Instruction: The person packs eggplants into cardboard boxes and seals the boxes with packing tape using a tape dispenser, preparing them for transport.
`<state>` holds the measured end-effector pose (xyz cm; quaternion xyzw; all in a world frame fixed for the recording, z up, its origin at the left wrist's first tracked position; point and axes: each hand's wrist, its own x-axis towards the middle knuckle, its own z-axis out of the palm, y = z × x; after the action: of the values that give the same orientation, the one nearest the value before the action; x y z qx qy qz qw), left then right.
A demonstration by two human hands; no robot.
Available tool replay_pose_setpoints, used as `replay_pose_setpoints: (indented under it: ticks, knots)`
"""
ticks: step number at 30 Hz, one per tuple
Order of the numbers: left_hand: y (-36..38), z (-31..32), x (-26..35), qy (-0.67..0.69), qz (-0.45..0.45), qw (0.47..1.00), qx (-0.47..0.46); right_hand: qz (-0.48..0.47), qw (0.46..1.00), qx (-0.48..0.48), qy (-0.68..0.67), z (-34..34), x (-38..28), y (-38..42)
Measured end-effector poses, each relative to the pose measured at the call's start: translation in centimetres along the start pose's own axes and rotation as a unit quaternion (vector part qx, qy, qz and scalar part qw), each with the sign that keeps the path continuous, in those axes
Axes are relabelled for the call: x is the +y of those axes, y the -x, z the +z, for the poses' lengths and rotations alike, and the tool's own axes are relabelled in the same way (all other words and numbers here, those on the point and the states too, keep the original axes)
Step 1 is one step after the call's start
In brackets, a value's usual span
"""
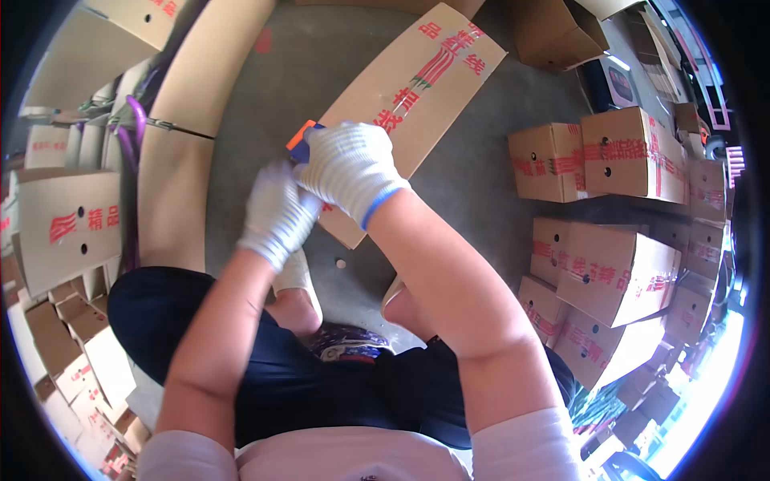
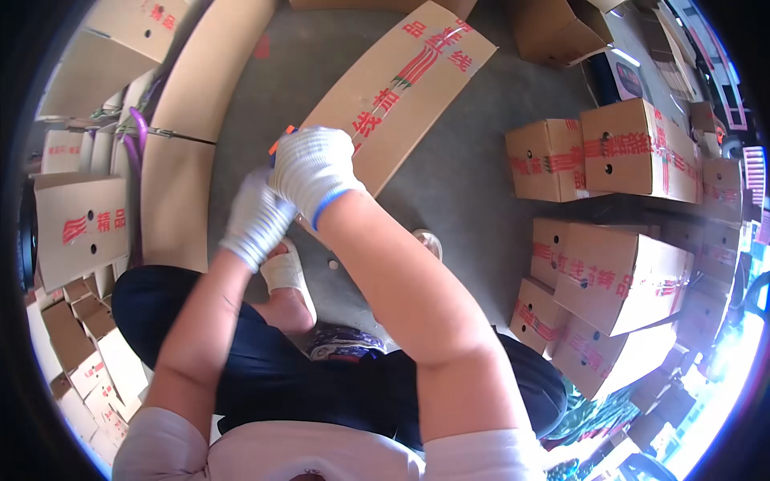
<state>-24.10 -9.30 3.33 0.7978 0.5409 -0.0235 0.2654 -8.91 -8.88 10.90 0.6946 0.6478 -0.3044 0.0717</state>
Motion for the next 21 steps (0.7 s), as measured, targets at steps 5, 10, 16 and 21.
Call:
replay_pose_setpoints:
  ticks: [5,10,16,21]
  knots:
    - [3.8,7.0,3.4,-0.214,0.004,0.977,0.006,-0.012,0.999,0.032,-0.011,0.6,1.1,2.2]
    - [2.7,4.4,4.1,-0.232,-0.021,0.971,-0.062,-0.001,0.995,0.098,-0.021,3.3,4.9,11.1]
    - [0.5,0.1,0.0,-0.192,0.034,0.98,-0.024,0.0,0.991,0.132,-0.021,9.8,9.3,13.4]
    - [-4.6,-5.6,-5.8,-0.123,0.01,0.992,-0.002,-0.062,0.964,0.242,-0.09,6.3,3.0,3.4]
